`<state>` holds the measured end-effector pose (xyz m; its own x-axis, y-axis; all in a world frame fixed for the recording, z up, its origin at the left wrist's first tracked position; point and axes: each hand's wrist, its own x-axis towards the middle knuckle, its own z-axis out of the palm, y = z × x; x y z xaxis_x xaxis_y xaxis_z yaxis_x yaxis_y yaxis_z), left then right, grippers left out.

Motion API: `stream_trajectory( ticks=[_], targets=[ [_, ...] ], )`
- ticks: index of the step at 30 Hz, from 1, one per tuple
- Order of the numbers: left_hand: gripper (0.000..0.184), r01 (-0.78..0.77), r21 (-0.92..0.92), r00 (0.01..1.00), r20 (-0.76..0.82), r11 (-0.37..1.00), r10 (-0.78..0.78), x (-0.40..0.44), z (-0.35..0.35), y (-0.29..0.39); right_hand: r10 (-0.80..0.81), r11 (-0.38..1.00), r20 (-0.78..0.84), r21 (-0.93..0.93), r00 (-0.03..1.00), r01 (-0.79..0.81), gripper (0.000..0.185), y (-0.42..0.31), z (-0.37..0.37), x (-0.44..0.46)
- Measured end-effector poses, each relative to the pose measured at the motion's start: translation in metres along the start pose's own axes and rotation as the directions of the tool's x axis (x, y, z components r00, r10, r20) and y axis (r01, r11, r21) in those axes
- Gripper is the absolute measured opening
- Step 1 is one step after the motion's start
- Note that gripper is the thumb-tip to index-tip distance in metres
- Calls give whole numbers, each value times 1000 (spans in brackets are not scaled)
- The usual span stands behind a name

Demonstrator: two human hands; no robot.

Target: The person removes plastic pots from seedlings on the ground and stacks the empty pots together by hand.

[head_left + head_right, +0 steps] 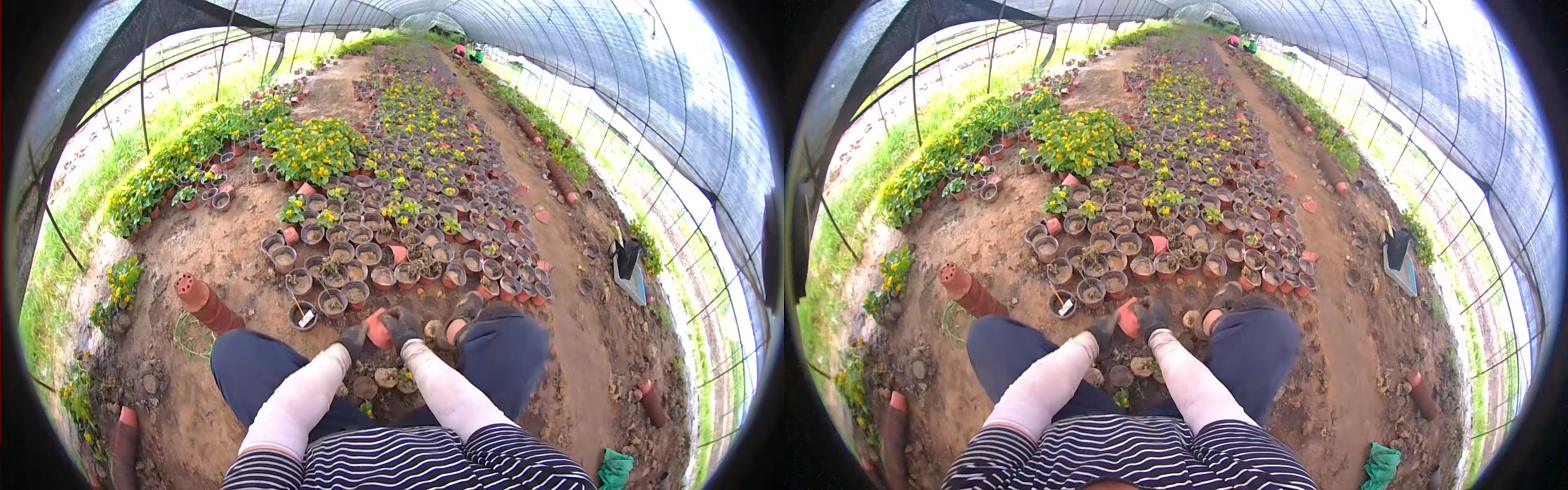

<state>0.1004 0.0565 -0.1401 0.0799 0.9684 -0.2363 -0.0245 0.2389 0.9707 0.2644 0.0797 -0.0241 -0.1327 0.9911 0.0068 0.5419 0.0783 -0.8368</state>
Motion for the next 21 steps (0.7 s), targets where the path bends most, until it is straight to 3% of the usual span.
stream_trajectory(
  ticks=[1, 3, 4, 5, 7, 8, 9, 10, 11, 12, 13, 14, 15, 16, 17, 19, 20, 21],
  targets=[
    [36, 149, -191, 988, 57, 970, -141, 6, -1, -28, 50, 998, 12, -27, 999, -50, 30, 4, 2, 3],
    [36, 276, -134, 961, 66, 952, -269, 4, 2, -21, 3, 998, 27, -57, 1000, -1, 28, 11, 4, 3],
    [36, 257, 109, 966, -11, 960, -257, -15, 5, 5, -16, 997, 38, -72, 999, 18, 28, 14, 5, 4],
    [37, 250, 345, 968, -81, 905, -237, -30, 9, 21, -159, 941, 62, -292, 985, 170, 26, 14, 3, 5],
    [32, 138, 57, 988, -78, 989, -134, -37, 8, 18, -260, 822, 135, -488, 956, 293, 26, 14, 3, 8],
    [36, 107, -195, 994, 59, 975, -97, -35, 9, 18, -302, 745, 178, -569, 937, 348, 26, 13, 6, 12],
    [40, 140, -432, 979, 195, 891, -59, -34, 11, 21, -345, 798, 112, -487, 932, 355, 27, 2, 8, 13],
    [49, 277, -701, 904, 422, 657, 69, -27, 24, 55, -374, 860, 126, -324, 919, 395, 27, -19, 4, 12],
    [59, 451, -830, 797, 540, 328, 272, -23, 27, 72, -393, 899, 142, -147, 908, 412, 28, -33, 3, 13],
    [56, 578, -775, 626, 623, 256, 469, 11, 16, 21, -356, 931, 152, -24, 922, 363, 28, -29, 9, 18],
    [55, 448, -875, 808, 484, 182, 337, 1, 17, 21, -315, 948, 165, 101, 935, 302, 29, -21, 18, 19],
    [54, 268, -948, 940, 296, 171, 168, -9, 17, 22, -155, 959, 271, 271, 950, 79, 27, -11, 27, 17],
    [53, 98, -969, 995, 100, 229, -1, -19, 18, 24, -13, 904, 385, 398, 923, -153, 26, -2, 31, 20],
    [52, -6, -930, 998, -28, 369, -55, -32, 17, 32, 110, 789, 501, 481, 858, -382, 24, 5, 33, 21],
    [50, 34, -960, 999, 25, 279, -38, -31, 18, 25, 199, 785, 516, 425, 833, -450, 17, 10, 34, 21],
    [46, 115, -988, 993, 117, 100, 19, -22, 18, 0, 178, 834, 554, 354, 814, -423, 19, 27, 41, 31],
    [45, 96, -945, 987, 49, 314, -155, -12, 16, -31, 168, 853, 571, 324, 804, -409, 20, 35, 45, 35],
    [43, 117, -850, 951, -53, 513, -304, 3, 13, -74, 222, 788, 597, 355, 771, -502, 20, 35, 46, 43]
  ],
)
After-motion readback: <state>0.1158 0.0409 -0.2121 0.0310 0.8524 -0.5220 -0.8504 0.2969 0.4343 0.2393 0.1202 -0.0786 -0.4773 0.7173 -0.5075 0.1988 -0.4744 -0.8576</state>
